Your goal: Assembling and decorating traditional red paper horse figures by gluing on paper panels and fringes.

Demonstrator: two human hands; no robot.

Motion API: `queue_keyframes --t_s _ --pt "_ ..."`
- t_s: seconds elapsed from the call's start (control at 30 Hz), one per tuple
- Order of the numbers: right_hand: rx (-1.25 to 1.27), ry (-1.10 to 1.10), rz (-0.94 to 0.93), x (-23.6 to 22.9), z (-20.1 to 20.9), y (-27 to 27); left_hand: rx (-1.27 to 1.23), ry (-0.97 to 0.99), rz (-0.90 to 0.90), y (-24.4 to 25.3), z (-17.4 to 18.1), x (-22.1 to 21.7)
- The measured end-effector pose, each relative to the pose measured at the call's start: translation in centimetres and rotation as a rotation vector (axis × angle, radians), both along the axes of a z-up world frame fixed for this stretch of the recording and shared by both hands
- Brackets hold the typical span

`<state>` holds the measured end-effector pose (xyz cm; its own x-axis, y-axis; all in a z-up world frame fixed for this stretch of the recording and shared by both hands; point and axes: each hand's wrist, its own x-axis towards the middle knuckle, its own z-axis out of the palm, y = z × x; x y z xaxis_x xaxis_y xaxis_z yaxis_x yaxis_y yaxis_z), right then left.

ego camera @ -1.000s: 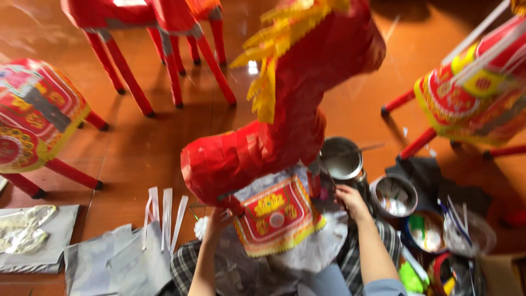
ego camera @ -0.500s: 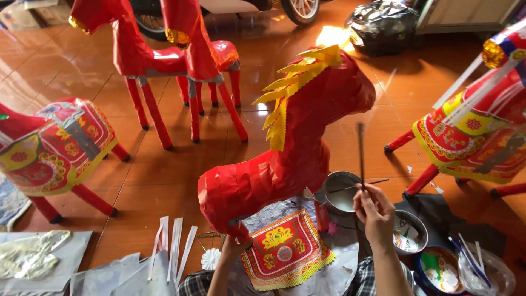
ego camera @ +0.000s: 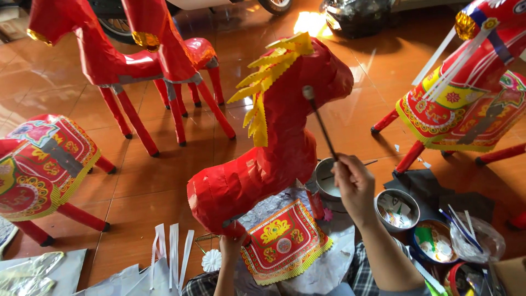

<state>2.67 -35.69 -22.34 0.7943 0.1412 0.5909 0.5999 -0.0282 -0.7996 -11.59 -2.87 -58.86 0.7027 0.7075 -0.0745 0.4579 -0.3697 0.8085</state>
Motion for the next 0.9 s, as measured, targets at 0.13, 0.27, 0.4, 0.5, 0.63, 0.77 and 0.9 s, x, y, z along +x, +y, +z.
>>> queue_keyframes --t_s 0.13,0.27,0.4,0.5,0.63,0.77,0.9 --pt "-0.061 -0.069 -0.034 0.7 -2.3 -0.1 -0.009 -0.001 0.003 0.2 0.0 0.1" --pt "-0.038 -0.265 -0.211 2.5 -1.3 0.7 -0.014 -0.058 -0.016 -0.2 0.1 -0.9" --pt "-0.127 -0.385 -0.417 5.6 -7.1 -1.1 -0.023 -0.094 -0.059 0.5 -1.1 -0.3" --pt "-0.013 -0.088 -0.616 8.7 -15.4 -5.1 -0.042 -0.138 -0.103 0.2 -1.4 -0.5" --pt "-0.936 0.303 -0.487 12.2 -27.9 -9.9 -0.249 -0.061 -0.090 0.6 -0.3 -2.3" --pt "-1.472 0.274 -0.389 13.5 -28.8 -7.0 -0.403 -0.087 -0.027 0.4 1.4 -4.2" --pt "-1.438 0.174 -0.408 13.8 -33.8 -6.8 -0.523 -0.136 0.071 -0.4 2.0 -4.9"
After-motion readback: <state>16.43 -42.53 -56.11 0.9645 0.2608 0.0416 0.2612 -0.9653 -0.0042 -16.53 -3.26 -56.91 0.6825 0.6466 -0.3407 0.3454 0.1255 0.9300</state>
